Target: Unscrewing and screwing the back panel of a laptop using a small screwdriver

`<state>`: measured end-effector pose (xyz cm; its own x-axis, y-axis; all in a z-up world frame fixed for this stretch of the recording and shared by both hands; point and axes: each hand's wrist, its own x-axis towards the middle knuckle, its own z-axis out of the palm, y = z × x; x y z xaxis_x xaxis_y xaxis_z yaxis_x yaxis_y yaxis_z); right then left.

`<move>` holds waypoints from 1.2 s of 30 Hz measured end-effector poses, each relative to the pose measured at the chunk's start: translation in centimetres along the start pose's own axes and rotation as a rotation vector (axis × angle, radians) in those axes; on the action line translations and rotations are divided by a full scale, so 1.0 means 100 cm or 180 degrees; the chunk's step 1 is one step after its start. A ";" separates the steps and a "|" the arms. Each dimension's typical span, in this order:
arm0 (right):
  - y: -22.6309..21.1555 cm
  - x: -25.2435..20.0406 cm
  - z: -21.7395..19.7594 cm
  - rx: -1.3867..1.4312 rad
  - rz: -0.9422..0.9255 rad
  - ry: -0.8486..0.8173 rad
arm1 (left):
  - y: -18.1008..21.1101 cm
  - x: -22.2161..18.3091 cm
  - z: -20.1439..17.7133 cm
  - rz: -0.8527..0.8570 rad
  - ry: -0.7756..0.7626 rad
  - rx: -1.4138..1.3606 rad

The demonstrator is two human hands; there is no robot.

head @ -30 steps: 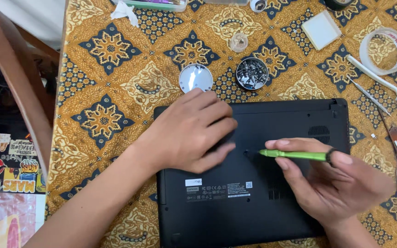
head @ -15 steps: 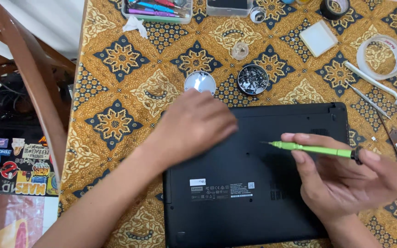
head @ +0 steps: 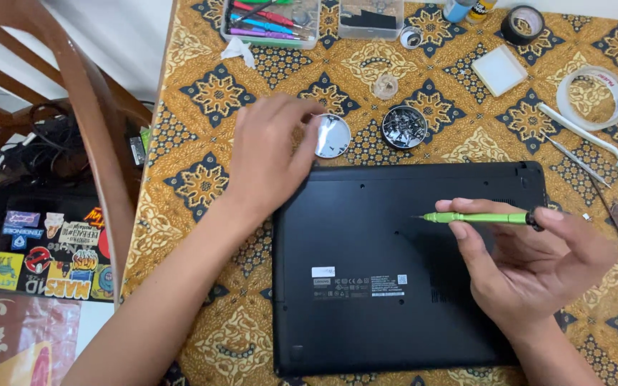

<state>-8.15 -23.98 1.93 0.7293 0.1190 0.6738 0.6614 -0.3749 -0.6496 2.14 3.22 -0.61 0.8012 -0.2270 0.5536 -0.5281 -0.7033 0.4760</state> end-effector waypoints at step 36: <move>-0.007 0.101 0.120 -0.1262 -0.0274 -0.2305 | -0.021 -0.057 -0.060 -0.0361 -0.1083 -0.0248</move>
<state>0.84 -11.45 4.94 0.7009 0.6738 0.2341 0.7081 -0.6176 -0.3424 -2.98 10.03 -0.67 0.8967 -0.3709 0.2416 -0.4400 -0.6864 0.5790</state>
